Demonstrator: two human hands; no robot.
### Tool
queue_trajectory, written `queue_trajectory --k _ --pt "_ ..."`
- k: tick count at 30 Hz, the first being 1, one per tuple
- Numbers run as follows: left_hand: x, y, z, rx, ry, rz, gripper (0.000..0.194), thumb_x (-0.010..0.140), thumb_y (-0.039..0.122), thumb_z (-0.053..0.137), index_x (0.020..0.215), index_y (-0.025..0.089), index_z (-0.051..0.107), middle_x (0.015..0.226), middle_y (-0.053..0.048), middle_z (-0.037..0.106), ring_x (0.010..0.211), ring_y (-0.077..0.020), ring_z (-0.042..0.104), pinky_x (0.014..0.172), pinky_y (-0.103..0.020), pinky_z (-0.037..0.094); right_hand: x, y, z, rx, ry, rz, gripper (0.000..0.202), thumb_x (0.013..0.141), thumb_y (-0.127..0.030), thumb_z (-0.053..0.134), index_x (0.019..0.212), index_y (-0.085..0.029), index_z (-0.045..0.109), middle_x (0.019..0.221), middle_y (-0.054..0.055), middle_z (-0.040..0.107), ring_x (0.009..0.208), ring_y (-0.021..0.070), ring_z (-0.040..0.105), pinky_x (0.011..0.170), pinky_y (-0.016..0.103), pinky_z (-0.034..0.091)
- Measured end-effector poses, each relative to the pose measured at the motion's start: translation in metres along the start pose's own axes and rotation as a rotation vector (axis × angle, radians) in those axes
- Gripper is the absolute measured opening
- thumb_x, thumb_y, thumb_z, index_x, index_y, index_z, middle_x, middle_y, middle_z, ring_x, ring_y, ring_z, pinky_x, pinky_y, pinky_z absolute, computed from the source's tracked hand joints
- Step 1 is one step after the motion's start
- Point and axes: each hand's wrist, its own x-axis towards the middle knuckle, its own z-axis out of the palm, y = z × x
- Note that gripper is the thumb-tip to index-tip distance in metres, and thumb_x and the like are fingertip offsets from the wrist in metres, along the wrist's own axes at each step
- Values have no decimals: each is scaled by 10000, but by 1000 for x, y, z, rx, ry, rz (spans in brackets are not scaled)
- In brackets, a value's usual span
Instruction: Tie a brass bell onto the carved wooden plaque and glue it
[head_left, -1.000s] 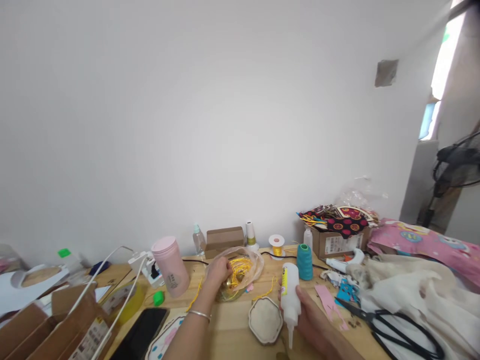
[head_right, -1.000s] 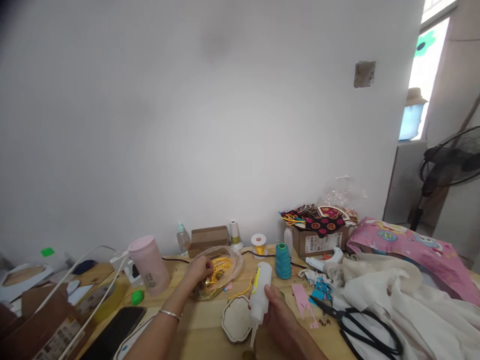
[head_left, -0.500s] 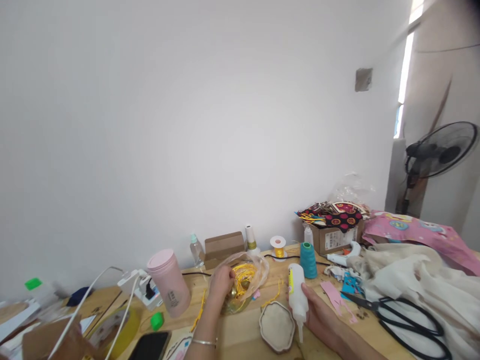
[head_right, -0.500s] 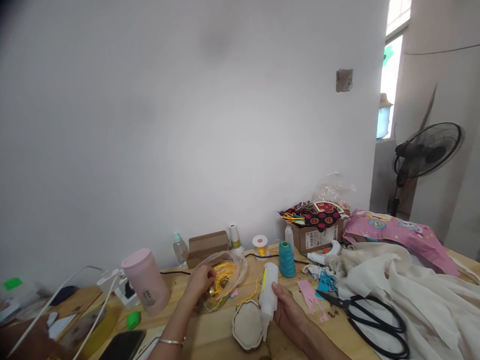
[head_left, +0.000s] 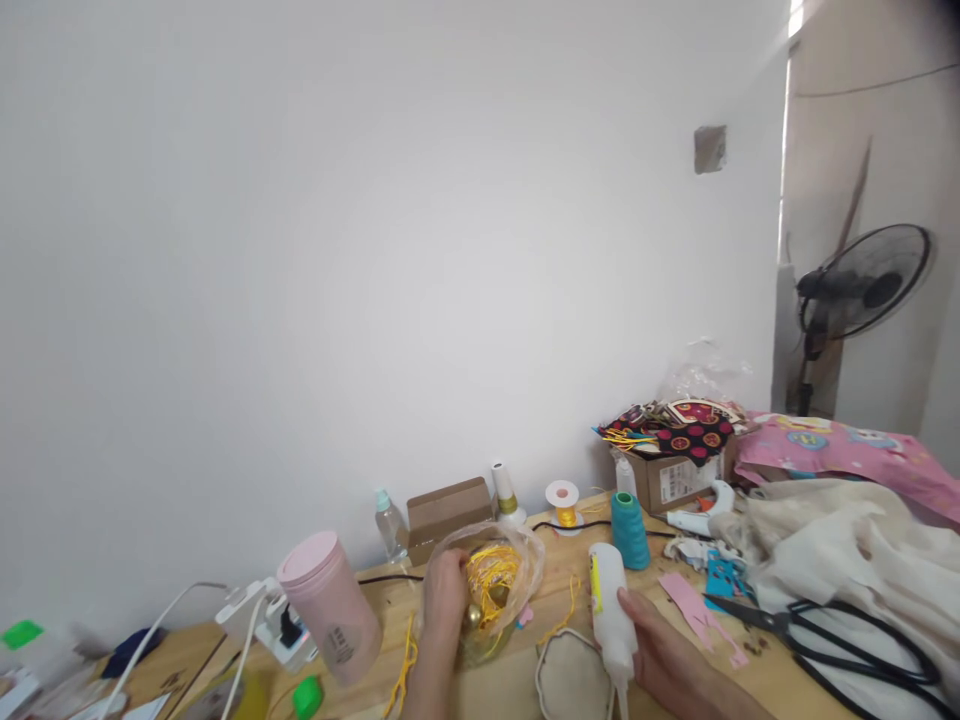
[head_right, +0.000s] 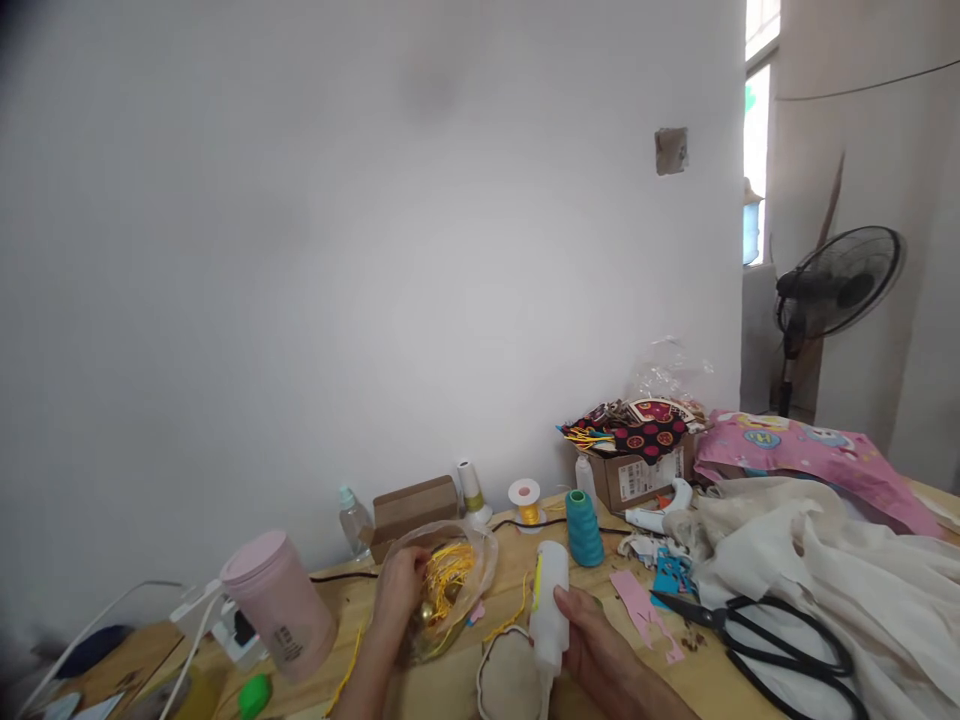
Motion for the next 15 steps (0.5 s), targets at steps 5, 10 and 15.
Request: queue_trajectory --k 5,10,15 --pt "8 -3 1 37 -16 44 160 697 169 507 700 177 666 729 -59 670 741 -193 591 657 -280 390 2 1 -1 19 7 -13 243 602 -358 675 701 -170 557 577 -8 622 537 137 572 525 241 427" --pt "18 -4 9 108 -91 27 152 756 259 514 754 139 607 769 -29 631 747 -156 574 709 -335 421 2 -5 -1 44 -18 23 239 627 -366 653 722 -167 560 600 10 633 579 159 589 583 265 438" --pt "27 -3 11 140 -156 5 209 789 295 476 895 131 552 905 -40 585 803 -154 557 720 -363 445 4 -9 -9 43 18 34 262 651 -400 619 754 -168 556 604 13 633 588 166 592 566 263 439"
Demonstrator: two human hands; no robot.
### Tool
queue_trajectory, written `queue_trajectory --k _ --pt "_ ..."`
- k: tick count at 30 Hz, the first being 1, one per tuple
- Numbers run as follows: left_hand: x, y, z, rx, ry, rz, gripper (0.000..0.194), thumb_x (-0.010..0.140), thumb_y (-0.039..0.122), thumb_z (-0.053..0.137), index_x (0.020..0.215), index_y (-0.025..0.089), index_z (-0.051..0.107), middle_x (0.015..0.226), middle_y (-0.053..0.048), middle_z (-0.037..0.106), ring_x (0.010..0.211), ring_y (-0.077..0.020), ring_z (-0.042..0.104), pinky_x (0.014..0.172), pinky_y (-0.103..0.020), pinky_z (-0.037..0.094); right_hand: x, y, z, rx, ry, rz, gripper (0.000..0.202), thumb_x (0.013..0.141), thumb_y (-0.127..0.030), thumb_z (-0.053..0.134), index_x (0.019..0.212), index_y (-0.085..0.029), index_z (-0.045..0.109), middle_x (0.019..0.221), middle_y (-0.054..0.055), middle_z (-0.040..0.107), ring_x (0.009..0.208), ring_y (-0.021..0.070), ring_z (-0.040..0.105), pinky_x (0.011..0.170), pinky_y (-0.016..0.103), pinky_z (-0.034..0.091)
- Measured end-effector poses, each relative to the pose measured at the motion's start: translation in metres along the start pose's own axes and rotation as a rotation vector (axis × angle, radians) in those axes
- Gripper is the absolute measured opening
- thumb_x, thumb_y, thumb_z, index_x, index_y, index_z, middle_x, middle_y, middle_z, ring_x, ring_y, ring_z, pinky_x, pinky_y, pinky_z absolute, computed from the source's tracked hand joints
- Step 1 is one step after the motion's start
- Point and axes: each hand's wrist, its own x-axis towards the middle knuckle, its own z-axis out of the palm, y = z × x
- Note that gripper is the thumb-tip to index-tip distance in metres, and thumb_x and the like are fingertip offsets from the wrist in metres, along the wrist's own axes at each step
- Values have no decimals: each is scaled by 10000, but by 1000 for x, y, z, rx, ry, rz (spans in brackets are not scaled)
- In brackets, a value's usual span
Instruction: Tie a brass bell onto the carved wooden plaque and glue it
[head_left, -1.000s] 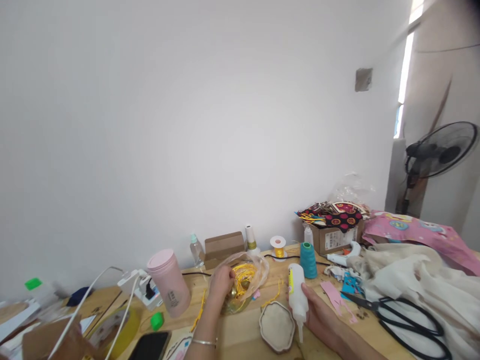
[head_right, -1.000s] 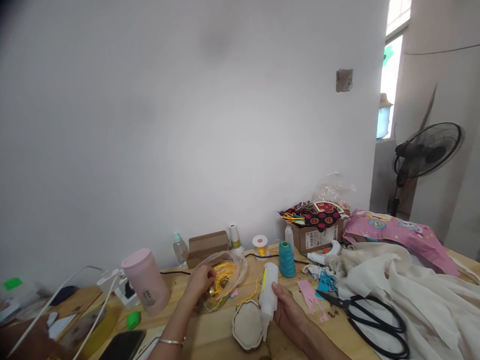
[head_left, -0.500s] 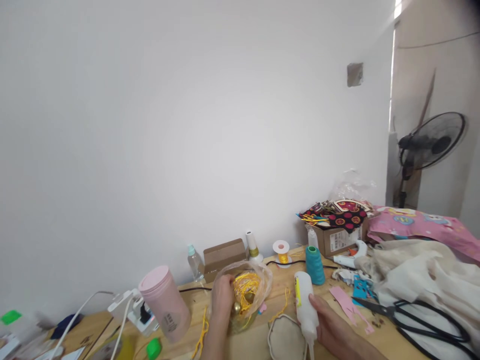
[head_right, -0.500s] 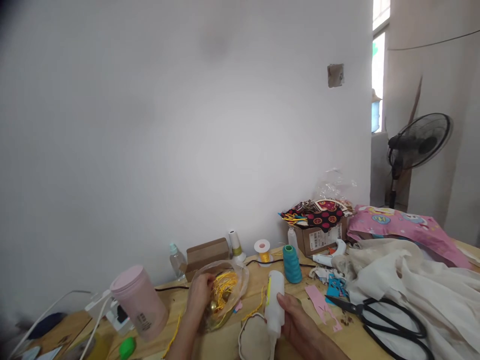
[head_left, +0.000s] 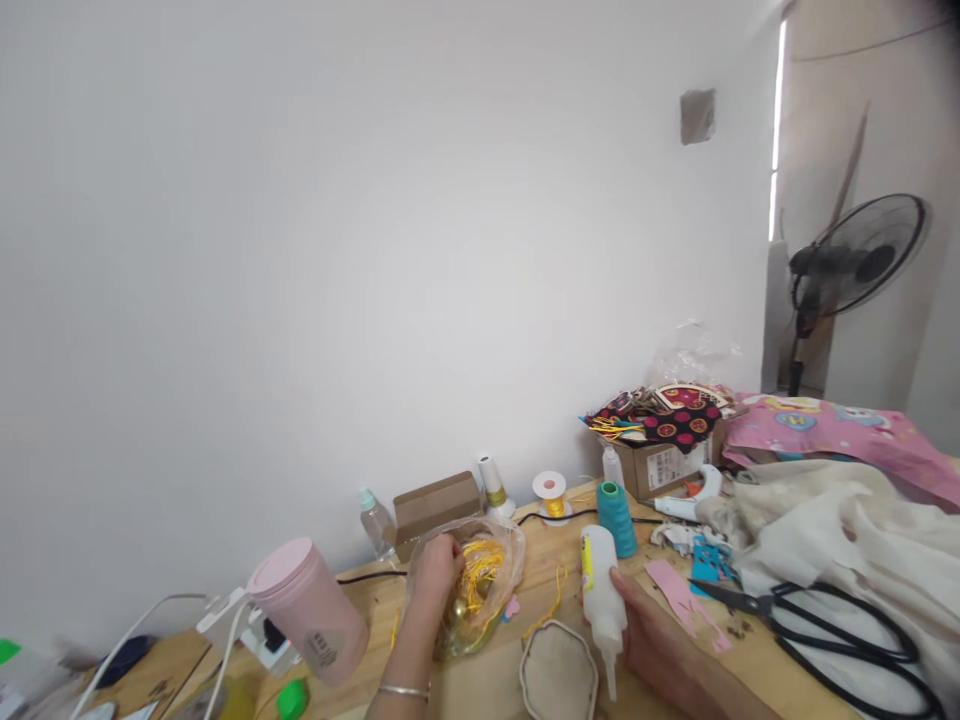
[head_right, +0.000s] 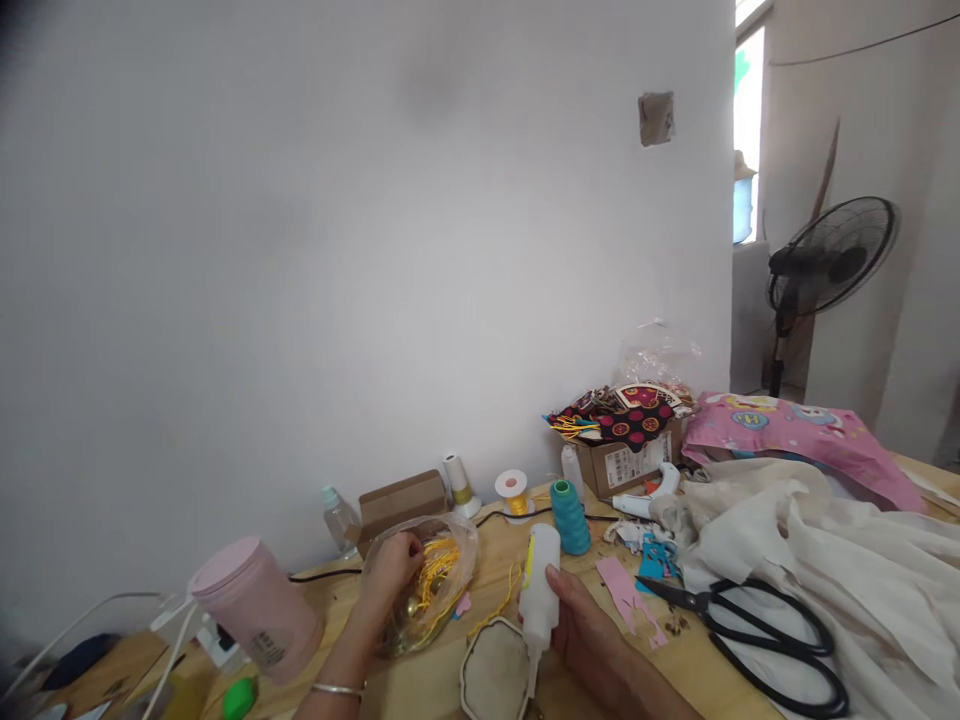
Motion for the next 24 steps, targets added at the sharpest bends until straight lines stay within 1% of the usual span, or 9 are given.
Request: queue_trajectory --k 3,9,12,15,16,18,19,22,24 --pt "-3 3 -3 -30 9 4 195 786 288 482 875 132 557 909 -38 584 825 -158 550 741 -374 433 2 -3 -2 -2 24 -30 290 661 -421 603 797 -168 560 620 12 635 593 167 593 557 264 438" --pt "-18 8 -26 -255 128 -16 73 660 110 556 602 143 586 686 -39 624 753 -186 572 716 -324 406 3 -7 5 3 -27 -20 346 617 -430 637 836 -169 578 678 25 647 656 189 596 640 300 439" --pt "-39 11 -39 -445 196 -24 95 666 149 545 743 141 599 715 -44 642 688 -174 596 667 -294 440 0 -4 6 2 -87 -1 328 646 -418 617 842 -157 584 702 40 651 705 201 595 678 315 429" --pt "-72 22 -38 -652 239 -41 208 738 251 494 884 125 571 811 -63 655 716 -156 618 664 -266 482 -4 -1 7 12 -93 -9 283 671 -399 600 818 -159 582 730 47 654 752 205 590 705 323 421" --pt "-85 27 -33 -753 242 -53 199 750 240 487 891 126 568 799 -56 658 719 -144 622 670 -251 492 -5 0 8 10 -85 -20 271 671 -392 602 812 -161 579 741 48 654 767 205 588 714 325 420" --pt "-107 39 -19 -1352 219 -205 142 668 108 584 808 125 589 731 -41 666 676 -138 632 651 -230 513 -7 0 10 -8 -61 -54 265 663 -385 612 807 -166 572 771 51 653 795 205 584 732 329 417" --pt "-116 45 -11 -1562 202 -272 168 643 44 593 788 129 597 733 -35 669 673 -128 635 646 -207 518 -8 -1 11 -22 -47 -79 271 657 -384 619 811 -167 568 791 54 651 809 206 581 739 331 416" --pt "-132 61 5 -1916 59 -486 213 681 -57 501 714 126 605 700 -37 676 622 -112 641 584 -179 535 -8 -5 11 -77 7 -173 312 618 -373 656 839 -172 564 855 61 645 830 213 577 733 335 422" --pt "-135 68 9 -2069 -45 -569 267 732 -71 422 704 118 608 706 -54 681 604 -100 639 570 -170 536 -6 -7 9 -119 29 -233 356 583 -353 688 868 -180 563 885 60 640 835 222 575 721 335 428"
